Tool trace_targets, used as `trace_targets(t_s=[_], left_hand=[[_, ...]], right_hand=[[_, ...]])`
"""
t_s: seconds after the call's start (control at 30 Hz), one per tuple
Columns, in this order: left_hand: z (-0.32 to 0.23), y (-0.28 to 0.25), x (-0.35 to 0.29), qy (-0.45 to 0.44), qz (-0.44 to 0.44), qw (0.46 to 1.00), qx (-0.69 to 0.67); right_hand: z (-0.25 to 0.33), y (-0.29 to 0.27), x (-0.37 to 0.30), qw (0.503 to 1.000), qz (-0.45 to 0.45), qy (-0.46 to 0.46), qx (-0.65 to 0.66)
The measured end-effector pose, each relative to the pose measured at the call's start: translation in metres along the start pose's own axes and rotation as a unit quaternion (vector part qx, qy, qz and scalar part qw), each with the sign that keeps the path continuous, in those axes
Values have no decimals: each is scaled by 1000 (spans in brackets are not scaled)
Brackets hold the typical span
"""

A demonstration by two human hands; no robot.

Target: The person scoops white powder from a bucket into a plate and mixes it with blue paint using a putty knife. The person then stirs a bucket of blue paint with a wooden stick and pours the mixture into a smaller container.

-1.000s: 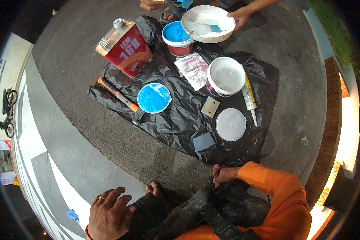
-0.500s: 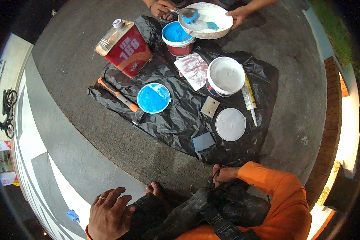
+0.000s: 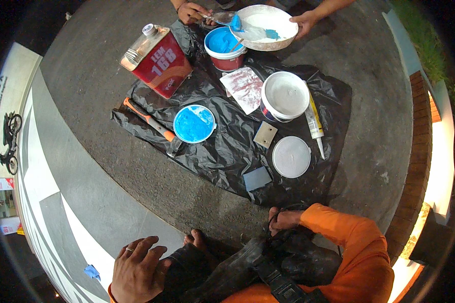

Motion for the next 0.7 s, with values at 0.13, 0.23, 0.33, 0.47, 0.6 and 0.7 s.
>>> trace_targets(t_s=[0.13,0.23,0.33,0.47,0.6,0.7], left_hand=[[1,0,-1,2,3,1000,7],[2,1,-4,-4,6,1000,10],[0,0,-3,-4,2,1000,11],[0,-1,-1,2,-2,1000,8],[0,0,0,3,-4,1000,14],[2,1,-2,-3,4,1000,9]], right_hand=[[0,0,-1,1000,0,-7,-8],[37,-8,-25,999,-10,-32,-1],[39,-11,-27,993,49,-73,75],[4,0,0,1000,16,-19,13],[-13,3,13,1000,22,-7,0],[-1,1,7,999,31,-21,5]])
Point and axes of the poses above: each hand's wrist, its own x-axis towards the middle knuckle, its own y-axis out of the palm, z = x × y, the point moved 1 cm from there along x, towards the middle knuckle, and after that the axes turned 15 degrees about x, right-handed, at the moved point
